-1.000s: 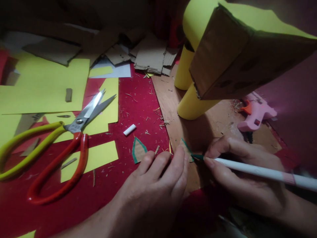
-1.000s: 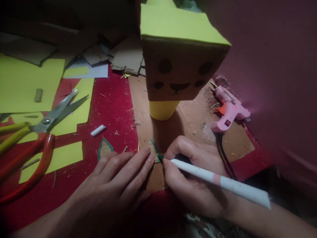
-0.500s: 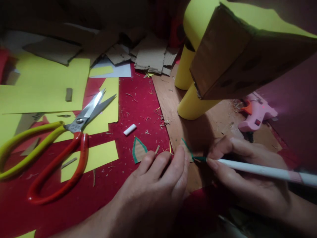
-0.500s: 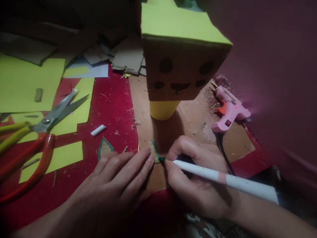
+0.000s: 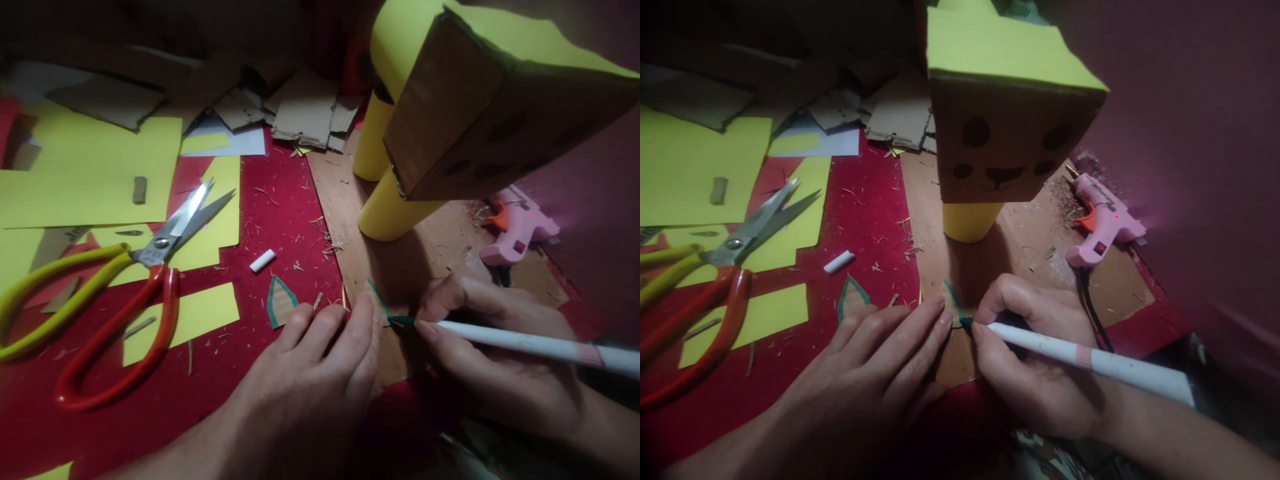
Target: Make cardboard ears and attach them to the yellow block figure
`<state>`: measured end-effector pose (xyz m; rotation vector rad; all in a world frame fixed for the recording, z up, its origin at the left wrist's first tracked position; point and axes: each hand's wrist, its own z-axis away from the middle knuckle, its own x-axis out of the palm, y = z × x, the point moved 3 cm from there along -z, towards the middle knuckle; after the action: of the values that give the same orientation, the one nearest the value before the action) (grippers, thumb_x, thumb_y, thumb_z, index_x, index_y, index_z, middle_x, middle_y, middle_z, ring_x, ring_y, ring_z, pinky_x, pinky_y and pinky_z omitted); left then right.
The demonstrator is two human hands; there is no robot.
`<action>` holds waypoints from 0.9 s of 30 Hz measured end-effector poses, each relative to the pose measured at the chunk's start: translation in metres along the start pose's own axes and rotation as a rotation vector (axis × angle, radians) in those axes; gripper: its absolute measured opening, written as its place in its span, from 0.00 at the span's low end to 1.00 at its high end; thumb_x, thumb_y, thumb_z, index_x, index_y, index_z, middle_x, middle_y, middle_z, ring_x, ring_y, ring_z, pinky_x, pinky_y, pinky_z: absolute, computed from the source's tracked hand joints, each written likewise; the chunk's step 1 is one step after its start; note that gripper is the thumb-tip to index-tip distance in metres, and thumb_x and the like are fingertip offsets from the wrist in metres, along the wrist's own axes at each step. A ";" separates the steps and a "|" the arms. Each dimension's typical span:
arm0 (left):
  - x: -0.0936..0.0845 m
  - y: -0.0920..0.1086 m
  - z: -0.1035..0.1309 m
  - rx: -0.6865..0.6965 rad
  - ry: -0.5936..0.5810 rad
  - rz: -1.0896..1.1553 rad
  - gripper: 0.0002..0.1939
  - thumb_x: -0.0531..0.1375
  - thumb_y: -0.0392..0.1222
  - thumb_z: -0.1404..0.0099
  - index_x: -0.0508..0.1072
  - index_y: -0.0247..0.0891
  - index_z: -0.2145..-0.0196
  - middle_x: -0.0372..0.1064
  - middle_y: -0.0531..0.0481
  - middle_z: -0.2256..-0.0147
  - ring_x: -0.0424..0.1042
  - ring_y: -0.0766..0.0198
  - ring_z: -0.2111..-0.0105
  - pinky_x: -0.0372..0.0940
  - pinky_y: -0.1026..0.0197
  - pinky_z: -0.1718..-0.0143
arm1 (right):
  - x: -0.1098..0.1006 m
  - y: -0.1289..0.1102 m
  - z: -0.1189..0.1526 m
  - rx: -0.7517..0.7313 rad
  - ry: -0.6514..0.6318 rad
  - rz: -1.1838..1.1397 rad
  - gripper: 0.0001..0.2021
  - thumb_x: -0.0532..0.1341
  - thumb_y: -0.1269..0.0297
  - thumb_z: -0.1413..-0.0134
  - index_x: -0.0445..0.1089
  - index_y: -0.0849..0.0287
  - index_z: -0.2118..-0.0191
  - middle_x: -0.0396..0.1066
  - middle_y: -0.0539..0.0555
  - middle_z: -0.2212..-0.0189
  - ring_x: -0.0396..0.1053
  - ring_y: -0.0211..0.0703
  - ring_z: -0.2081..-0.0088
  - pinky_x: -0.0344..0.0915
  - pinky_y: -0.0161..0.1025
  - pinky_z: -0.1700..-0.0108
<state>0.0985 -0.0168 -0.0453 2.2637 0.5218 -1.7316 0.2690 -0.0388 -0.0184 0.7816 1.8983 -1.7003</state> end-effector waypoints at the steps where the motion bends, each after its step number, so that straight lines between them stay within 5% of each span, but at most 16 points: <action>1: 0.000 0.000 0.000 0.001 -0.003 -0.001 0.22 0.55 0.42 0.35 0.65 0.30 0.46 0.63 0.41 0.44 0.64 0.53 0.55 0.58 0.51 0.55 | 0.000 0.000 0.000 -0.002 0.003 -0.004 0.06 0.59 0.72 0.52 0.63 0.55 0.76 0.65 0.44 0.84 0.64 0.33 0.84 0.59 0.31 0.82; 20: 0.000 0.000 0.001 -0.001 -0.019 -0.002 0.22 0.53 0.42 0.34 0.64 0.29 0.45 0.63 0.41 0.44 0.64 0.53 0.55 0.57 0.50 0.54 | 0.001 0.001 0.000 -0.020 -0.020 0.029 0.07 0.59 0.72 0.54 0.63 0.54 0.76 0.64 0.42 0.84 0.62 0.31 0.84 0.57 0.29 0.83; 27: 0.004 0.002 0.002 -0.016 0.042 -0.001 0.22 0.53 0.42 0.34 0.63 0.29 0.45 0.63 0.41 0.45 0.64 0.52 0.56 0.57 0.49 0.54 | -0.001 0.006 0.001 0.013 -0.044 -0.129 0.07 0.58 0.72 0.51 0.63 0.53 0.75 0.63 0.43 0.85 0.60 0.33 0.85 0.56 0.31 0.84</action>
<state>0.0985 -0.0185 -0.0501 2.2937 0.5443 -1.6771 0.2738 -0.0399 -0.0218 0.6336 1.9466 -1.7925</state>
